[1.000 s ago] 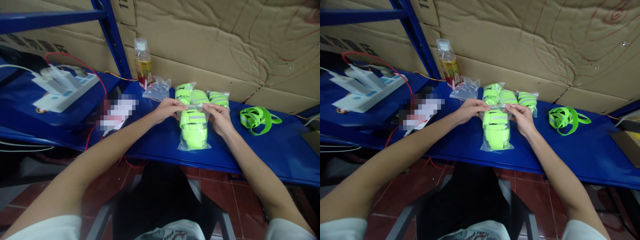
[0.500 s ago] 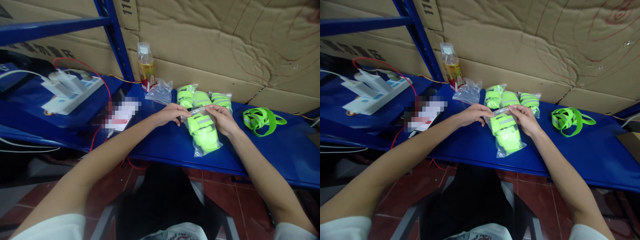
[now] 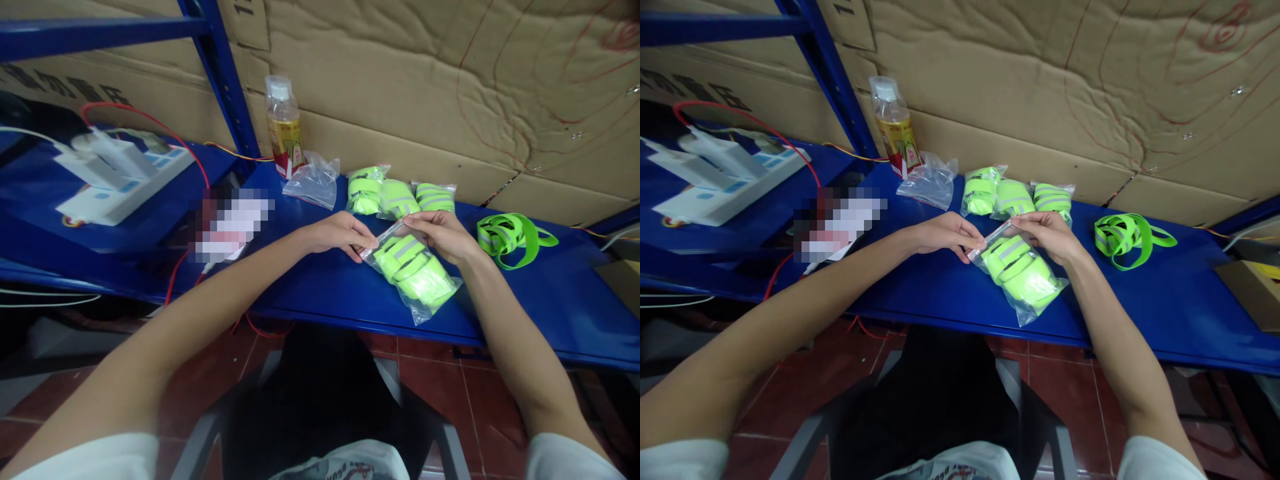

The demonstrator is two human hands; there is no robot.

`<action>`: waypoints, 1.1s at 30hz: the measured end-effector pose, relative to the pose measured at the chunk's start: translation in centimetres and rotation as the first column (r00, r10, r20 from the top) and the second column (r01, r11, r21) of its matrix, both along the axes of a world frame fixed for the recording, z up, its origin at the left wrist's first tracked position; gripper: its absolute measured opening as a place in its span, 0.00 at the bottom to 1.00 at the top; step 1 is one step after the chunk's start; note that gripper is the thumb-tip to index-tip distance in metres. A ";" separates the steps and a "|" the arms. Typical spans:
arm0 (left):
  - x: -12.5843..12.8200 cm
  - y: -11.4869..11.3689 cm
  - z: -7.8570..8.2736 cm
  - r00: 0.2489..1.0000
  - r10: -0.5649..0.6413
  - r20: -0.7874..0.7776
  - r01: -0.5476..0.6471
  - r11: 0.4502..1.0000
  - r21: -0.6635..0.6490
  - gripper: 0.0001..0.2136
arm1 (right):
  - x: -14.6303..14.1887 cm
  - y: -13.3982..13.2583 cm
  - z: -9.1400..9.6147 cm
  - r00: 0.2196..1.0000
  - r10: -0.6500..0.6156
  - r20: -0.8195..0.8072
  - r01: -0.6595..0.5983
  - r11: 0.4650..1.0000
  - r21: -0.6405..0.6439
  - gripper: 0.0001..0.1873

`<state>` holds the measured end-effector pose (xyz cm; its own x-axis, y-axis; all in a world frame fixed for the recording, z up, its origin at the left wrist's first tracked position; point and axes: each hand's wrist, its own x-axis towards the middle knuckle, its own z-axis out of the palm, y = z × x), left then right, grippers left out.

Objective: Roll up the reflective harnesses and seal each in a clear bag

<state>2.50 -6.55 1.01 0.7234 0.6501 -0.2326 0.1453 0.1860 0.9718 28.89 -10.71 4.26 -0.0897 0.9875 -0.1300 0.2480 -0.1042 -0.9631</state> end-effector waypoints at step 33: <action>1.6 -1.1 -0.2 0.964 0.127 0.234 -0.195 0.935 0.296 0.04 | -2.0 -0.9 -0.3 0.985 -0.062 -0.159 0.070 0.996 0.047 0.17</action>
<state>4.07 -7.63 0.77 0.6127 0.7767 0.1461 -0.0721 -0.1291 0.9890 26.86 -11.63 3.93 -0.0397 0.9969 -0.0675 0.0871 -0.0639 -0.9942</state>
